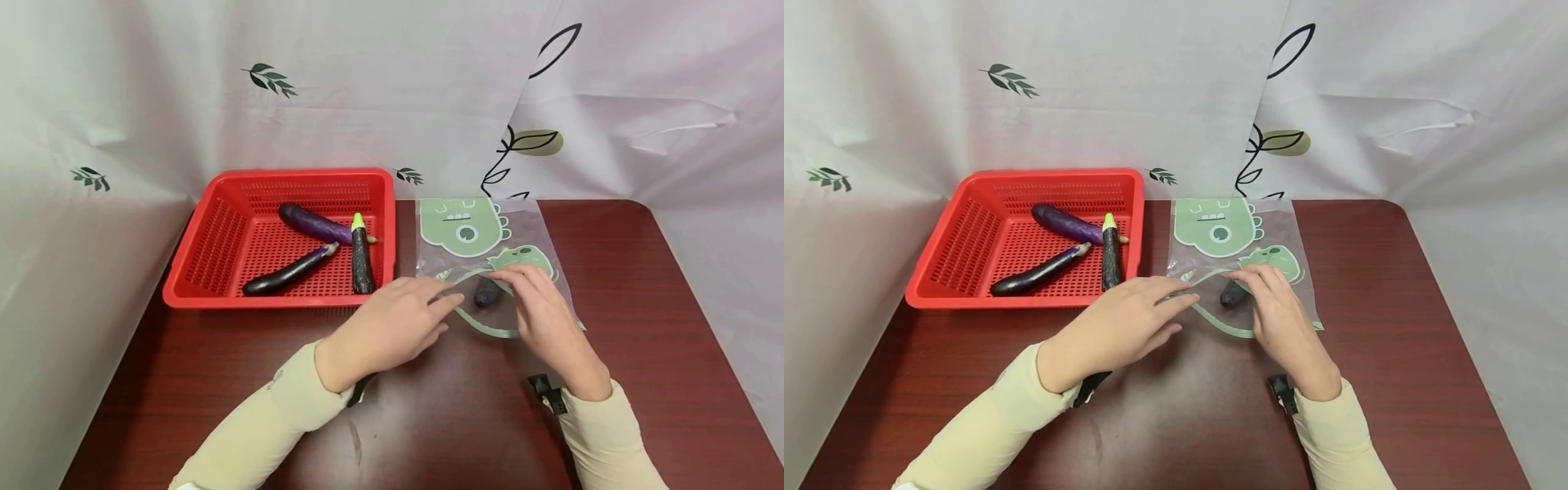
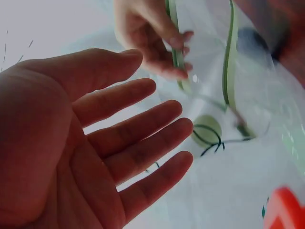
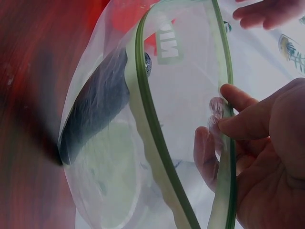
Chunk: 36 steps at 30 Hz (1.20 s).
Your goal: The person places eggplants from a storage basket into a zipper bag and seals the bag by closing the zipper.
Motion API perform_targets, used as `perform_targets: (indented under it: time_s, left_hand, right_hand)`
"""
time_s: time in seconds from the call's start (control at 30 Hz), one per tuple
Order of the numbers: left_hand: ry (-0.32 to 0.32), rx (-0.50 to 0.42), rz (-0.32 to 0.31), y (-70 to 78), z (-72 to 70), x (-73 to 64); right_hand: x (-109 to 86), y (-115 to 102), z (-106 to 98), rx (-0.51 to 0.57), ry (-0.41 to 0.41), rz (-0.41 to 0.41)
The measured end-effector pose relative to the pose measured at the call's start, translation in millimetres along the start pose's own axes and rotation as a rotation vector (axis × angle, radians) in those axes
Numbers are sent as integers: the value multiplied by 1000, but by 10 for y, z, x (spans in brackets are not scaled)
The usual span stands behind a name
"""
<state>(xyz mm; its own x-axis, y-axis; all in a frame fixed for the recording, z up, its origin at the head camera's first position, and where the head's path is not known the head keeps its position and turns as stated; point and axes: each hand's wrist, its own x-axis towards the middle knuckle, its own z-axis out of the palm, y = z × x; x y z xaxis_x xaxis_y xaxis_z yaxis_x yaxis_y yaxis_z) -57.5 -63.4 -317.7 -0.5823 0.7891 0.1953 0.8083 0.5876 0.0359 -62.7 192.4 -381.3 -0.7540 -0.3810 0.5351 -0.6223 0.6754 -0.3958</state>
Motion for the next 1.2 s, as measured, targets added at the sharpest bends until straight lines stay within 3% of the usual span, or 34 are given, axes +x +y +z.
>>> perform_targets:
  time_s: [0.33, 0.6, 0.83, 1.2]
  left_hand:
    - [87, -37, -78, -337, -145, -130]
    - [104, -19, -172, -585, -216, -245]
    - [69, -36, -244, -708, -297, -314]
    - [-40, -54, -318, -937, -360, -370]
  right_hand:
    - [4, 9, 4, 5, 4, -9]
    - [13, 15, 14, 15, 10, -25]
    - [15, 18, 14, 17, 18, -29]
    - [19, 19, 10, 12, 12, -26]
